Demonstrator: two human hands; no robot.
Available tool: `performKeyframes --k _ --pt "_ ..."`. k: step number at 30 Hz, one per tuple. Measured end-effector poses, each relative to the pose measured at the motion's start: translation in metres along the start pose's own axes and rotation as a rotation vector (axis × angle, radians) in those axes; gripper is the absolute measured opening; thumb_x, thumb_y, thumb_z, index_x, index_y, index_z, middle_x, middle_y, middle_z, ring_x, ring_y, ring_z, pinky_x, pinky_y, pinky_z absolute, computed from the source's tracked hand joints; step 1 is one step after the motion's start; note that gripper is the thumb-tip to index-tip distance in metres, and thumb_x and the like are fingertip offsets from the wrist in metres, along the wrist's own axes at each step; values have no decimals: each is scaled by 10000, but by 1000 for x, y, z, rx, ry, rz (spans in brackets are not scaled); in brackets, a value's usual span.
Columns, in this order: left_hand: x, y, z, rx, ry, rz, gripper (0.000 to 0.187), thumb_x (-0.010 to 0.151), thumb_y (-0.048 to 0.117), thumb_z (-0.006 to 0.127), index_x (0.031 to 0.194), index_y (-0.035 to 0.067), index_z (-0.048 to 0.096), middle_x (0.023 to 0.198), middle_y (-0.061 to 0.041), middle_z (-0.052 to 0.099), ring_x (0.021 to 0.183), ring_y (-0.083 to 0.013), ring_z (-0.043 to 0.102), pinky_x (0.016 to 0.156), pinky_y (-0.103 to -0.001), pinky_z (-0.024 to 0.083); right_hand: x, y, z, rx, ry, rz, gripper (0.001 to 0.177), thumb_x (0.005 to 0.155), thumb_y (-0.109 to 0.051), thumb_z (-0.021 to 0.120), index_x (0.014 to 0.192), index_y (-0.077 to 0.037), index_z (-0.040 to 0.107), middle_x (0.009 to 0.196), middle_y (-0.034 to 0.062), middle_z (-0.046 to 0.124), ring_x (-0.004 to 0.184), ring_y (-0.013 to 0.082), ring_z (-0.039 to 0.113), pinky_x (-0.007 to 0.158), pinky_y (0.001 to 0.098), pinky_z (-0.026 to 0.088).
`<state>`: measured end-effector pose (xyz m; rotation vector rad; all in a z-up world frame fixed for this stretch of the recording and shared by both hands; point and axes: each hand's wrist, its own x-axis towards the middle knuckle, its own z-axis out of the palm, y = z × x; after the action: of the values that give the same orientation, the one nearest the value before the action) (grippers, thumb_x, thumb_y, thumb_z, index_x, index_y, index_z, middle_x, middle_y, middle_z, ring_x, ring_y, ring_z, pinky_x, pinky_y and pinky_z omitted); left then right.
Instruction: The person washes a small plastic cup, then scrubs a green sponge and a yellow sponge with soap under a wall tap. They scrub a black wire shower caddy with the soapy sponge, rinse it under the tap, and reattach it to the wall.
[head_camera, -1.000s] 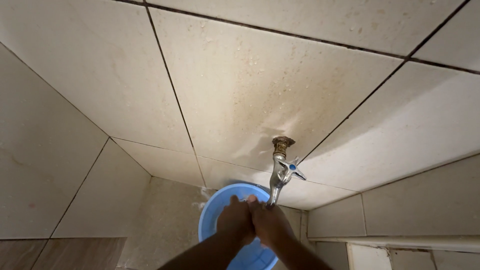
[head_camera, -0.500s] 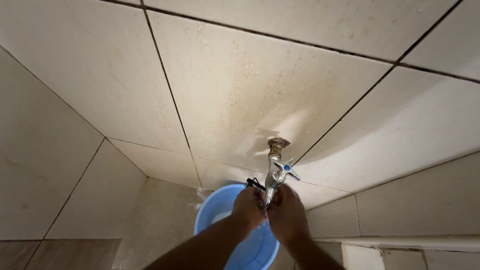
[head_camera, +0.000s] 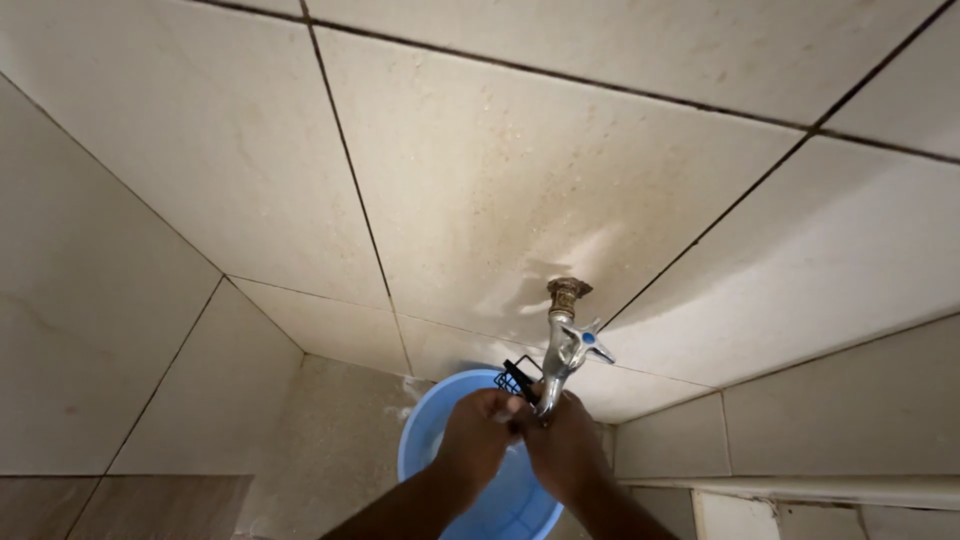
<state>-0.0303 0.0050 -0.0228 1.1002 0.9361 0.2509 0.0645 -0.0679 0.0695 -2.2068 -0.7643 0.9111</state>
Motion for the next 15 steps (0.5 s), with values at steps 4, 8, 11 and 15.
performKeyframes --k 4,8,11,15 --pt "-21 24 1 181 175 157 210 882 188 743 984 24 663 845 -102 740 797 -218 714 723 -369 574 5 0 9 56 -25 29 315 941 -379 613 954 -89 735 759 57 764 726 190 708 716 354 538" --pt "-21 15 -7 522 472 450 740 633 129 881 1273 9 530 1251 -231 578 1171 -380 567 978 -447 483 13 24 15 62 -10 34 357 975 -389 610 933 -63 750 712 48 722 654 158 625 648 345 505" --pt "-42 48 -19 895 324 863 768 568 110 838 1308 77 636 1424 -307 516 1304 -461 433 1016 -487 408 19 50 20 112 -10 109 388 980 -429 611 962 -62 736 679 79 665 613 145 605 597 330 493" --pt "-42 68 -29 1079 1 1007 536 598 227 894 1065 105 659 1282 -163 631 1317 -467 449 1042 -594 369 25 82 24 357 -51 -41 358 942 -366 636 953 -26 746 712 31 731 634 98 647 588 288 521"
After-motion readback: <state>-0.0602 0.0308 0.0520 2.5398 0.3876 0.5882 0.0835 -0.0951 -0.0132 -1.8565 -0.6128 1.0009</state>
